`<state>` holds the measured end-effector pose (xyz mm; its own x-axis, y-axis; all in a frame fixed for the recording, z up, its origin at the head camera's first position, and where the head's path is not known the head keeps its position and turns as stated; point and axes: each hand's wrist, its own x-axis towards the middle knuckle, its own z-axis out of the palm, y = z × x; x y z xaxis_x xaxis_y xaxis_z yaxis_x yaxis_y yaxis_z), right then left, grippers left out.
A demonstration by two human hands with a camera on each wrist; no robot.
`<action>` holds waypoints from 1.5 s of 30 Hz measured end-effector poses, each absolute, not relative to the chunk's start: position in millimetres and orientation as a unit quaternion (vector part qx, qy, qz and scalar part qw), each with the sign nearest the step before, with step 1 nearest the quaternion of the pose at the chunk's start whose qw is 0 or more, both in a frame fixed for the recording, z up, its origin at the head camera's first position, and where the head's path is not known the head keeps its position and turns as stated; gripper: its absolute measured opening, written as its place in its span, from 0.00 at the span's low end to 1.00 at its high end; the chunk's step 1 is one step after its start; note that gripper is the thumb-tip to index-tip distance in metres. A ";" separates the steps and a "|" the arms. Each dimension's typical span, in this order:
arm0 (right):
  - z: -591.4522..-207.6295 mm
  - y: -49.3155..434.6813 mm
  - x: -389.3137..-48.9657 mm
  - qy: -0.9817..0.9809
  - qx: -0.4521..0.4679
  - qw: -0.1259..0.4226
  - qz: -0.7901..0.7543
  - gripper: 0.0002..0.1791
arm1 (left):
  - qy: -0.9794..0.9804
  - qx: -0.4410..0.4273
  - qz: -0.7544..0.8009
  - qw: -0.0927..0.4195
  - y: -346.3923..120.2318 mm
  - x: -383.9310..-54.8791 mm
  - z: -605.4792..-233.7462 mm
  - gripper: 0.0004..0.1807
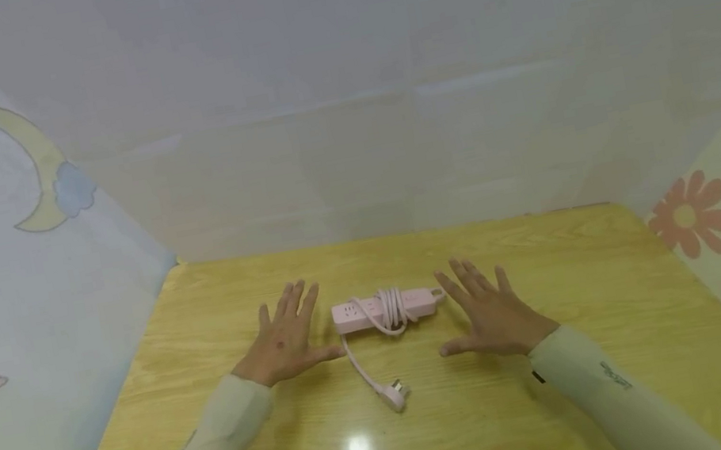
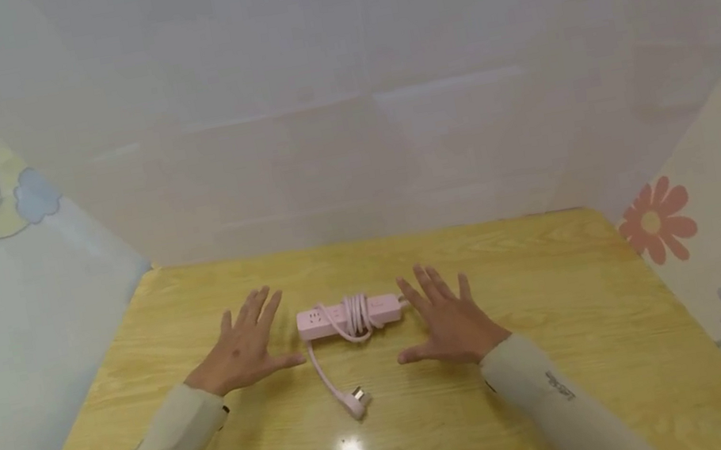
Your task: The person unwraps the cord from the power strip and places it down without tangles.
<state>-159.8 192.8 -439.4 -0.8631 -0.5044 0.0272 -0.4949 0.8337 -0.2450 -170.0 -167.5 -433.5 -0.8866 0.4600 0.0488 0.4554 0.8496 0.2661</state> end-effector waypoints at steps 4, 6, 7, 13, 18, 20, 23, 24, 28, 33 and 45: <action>-437.6 189.8 -162.3 0.957 -0.262 0.022 -0.126 0.64 | 0.960 0.240 0.145 0.018 -164.2 -173.2 -434.9 0.62; -437.4 188.9 -164.0 0.957 -0.260 0.026 -0.126 0.64 | 0.959 0.240 0.147 0.018 -162.9 -175.3 -437.4 0.61; -437.6 188.6 -164.9 0.957 -0.259 0.028 -0.125 0.64 | 0.959 0.240 0.148 0.017 -162.2 -176.2 -438.5 0.61; -443.7 190.7 -171.3 0.958 -0.256 0.031 -0.126 0.64 | 0.958 0.237 0.156 0.028 -158.6 -181.7 -445.5 0.60; -447.4 193.0 -174.5 0.959 -0.251 0.035 -0.125 0.64 | 0.958 0.240 0.151 0.035 -156.2 -183.8 -451.2 0.60; -448.2 193.0 -175.4 0.959 -0.250 0.037 -0.127 0.64 | 0.958 0.242 0.152 0.038 -155.1 -183.9 -452.7 0.61; -449.6 191.7 -177.2 0.960 -0.248 0.040 -0.127 0.64 | 0.957 0.242 0.155 0.037 -154.0 -184.3 -455.1 0.60; -450.4 191.1 -177.8 0.960 -0.247 0.041 -0.126 0.64 | 0.957 0.242 0.156 0.038 -153.6 -184.6 -455.7 0.60; -454.4 188.4 -180.4 0.960 -0.246 0.040 -0.127 0.64 | 0.957 0.243 0.153 0.034 -152.6 -185.8 -458.3 0.60; -458.1 184.9 -182.5 0.959 -0.248 0.044 -0.129 0.64 | 0.958 0.245 0.147 0.038 -151.0 -187.2 -459.7 0.59; -465.6 171.0 -188.5 0.956 -0.249 0.059 -0.141 0.63 | 0.953 0.253 0.157 0.063 -147.4 -191.3 -464.3 0.50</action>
<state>-188.5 171.0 -465.6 -0.8696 -0.4920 -0.0425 -0.4587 0.8366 -0.2994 -191.3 -147.4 -464.3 -0.8644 0.5012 -0.0403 0.4617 0.8230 0.3308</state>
